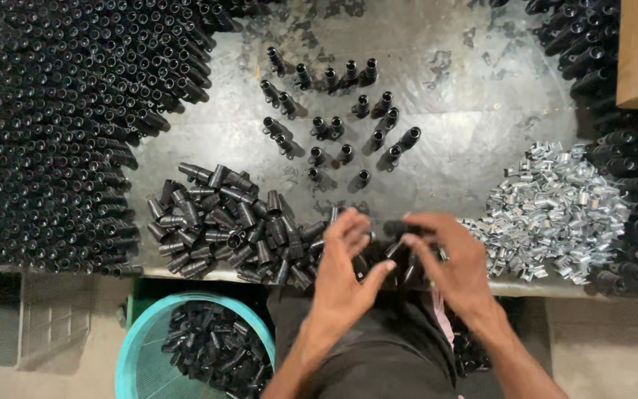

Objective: The person repeatedly picks small black cylindrical parts and silver metal clips from piles on a metal table, inserts the clips into the cylinders, and places the assembled units into a growing stack. The person occasionally gathers and repositions the assembled units to make space for more work.

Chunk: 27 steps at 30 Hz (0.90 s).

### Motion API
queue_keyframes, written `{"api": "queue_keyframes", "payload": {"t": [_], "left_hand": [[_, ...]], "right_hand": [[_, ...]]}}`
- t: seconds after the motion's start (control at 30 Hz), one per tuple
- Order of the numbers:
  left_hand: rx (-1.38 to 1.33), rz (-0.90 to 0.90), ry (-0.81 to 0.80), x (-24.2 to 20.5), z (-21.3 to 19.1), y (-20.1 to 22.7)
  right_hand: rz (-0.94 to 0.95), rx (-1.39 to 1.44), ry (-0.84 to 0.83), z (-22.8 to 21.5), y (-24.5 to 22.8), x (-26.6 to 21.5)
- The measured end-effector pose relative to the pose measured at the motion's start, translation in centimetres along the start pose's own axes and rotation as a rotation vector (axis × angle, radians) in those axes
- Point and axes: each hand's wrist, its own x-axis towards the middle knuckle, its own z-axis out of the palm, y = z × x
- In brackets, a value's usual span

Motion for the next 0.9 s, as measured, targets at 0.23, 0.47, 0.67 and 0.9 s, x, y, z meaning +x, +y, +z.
{"api": "queue_keyframes", "payload": {"t": [0.23,0.47,0.67,0.9], "left_hand": [[0.311,-0.026,0.134,6.8,-6.4,-4.0],[0.168,-0.136,0.169,9.6,-5.0,-5.8],[0.084,-0.115,0.195,10.2,-3.7,-6.3],[0.071,-0.062,0.308,12.9,-2.8,-7.5]], "right_hand": [[-0.044,-0.110,0.003,1.2,5.0,7.1],[0.202,-0.422,-0.234,0.6,7.3,9.2],[0.171,-0.436,-0.250,4.0,7.8,12.2],[0.152,-0.376,-0.208,7.4,7.7,15.8]]}}
